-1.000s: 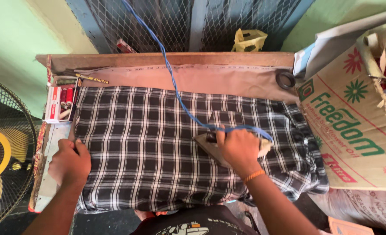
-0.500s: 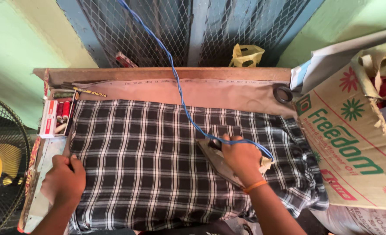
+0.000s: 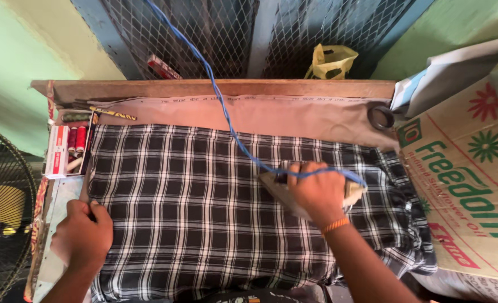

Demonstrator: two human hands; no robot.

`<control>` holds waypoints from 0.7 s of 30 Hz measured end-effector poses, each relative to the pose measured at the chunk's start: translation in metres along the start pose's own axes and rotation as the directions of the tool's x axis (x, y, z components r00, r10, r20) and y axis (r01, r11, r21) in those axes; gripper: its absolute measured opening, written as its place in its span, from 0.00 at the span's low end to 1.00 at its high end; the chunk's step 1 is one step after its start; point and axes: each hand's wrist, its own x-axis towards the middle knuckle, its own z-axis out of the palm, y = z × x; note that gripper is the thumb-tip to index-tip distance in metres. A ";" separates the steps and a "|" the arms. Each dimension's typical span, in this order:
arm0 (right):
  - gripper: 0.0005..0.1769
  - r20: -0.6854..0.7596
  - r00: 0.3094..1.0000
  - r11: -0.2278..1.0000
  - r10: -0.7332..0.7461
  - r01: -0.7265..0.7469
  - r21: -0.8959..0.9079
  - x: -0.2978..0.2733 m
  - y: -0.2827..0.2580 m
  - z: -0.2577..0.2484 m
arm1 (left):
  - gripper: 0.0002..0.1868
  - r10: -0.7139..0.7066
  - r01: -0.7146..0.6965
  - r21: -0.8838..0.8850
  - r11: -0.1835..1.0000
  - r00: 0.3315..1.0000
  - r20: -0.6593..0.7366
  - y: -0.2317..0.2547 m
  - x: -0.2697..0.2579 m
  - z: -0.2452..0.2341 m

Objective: The person irons a black and white checkered shirt laid out on a wooden table. They use a metal iron with a blue cord, moving it back and forth across the fabric while holding the shirt in place with their left hand.

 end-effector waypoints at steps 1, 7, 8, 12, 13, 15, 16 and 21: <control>0.22 -0.024 0.999 0.999 0.026 -0.026 0.036 0.009 0.000 0.000 | 0.17 0.011 -0.011 0.012 1.000 1.000 -0.008 0.001 0.001 0.001; 0.25 -0.022 1.000 0.983 -0.018 0.022 0.180 0.052 0.003 0.001 | 0.20 0.005 -0.005 0.020 1.000 1.000 -0.005 0.003 0.003 0.003; 0.27 -0.025 0.999 0.987 -0.024 0.028 0.159 0.056 0.002 0.002 | 0.21 0.004 -0.004 0.028 1.000 1.000 -0.001 0.002 0.003 0.002; 0.31 0.009 1.000 0.995 0.006 -0.007 0.103 0.061 0.002 0.005 | 0.18 -0.001 0.001 0.027 1.000 1.000 -0.014 0.004 0.002 0.001; 0.31 0.021 1.000 0.995 0.010 -0.012 0.103 0.061 0.002 0.006 | 0.18 -0.003 0.003 0.026 1.000 1.000 -0.018 0.005 0.002 0.000; 0.31 0.046 0.999 0.994 0.017 -0.022 0.105 0.059 0.002 0.008 | 0.17 -0.006 0.006 0.015 1.000 1.000 -0.018 0.006 0.002 -0.002; 0.31 0.023 1.000 0.995 0.010 -0.012 0.099 0.058 0.003 0.009 | 0.16 -0.007 0.007 0.005 1.000 1.000 -0.014 0.008 0.002 -0.002; 0.31 0.041 0.999 0.997 0.006 -0.009 0.077 0.056 0.004 0.011 | 0.15 -0.001 0.001 -0.014 1.000 1.000 0.004 0.009 0.002 -0.008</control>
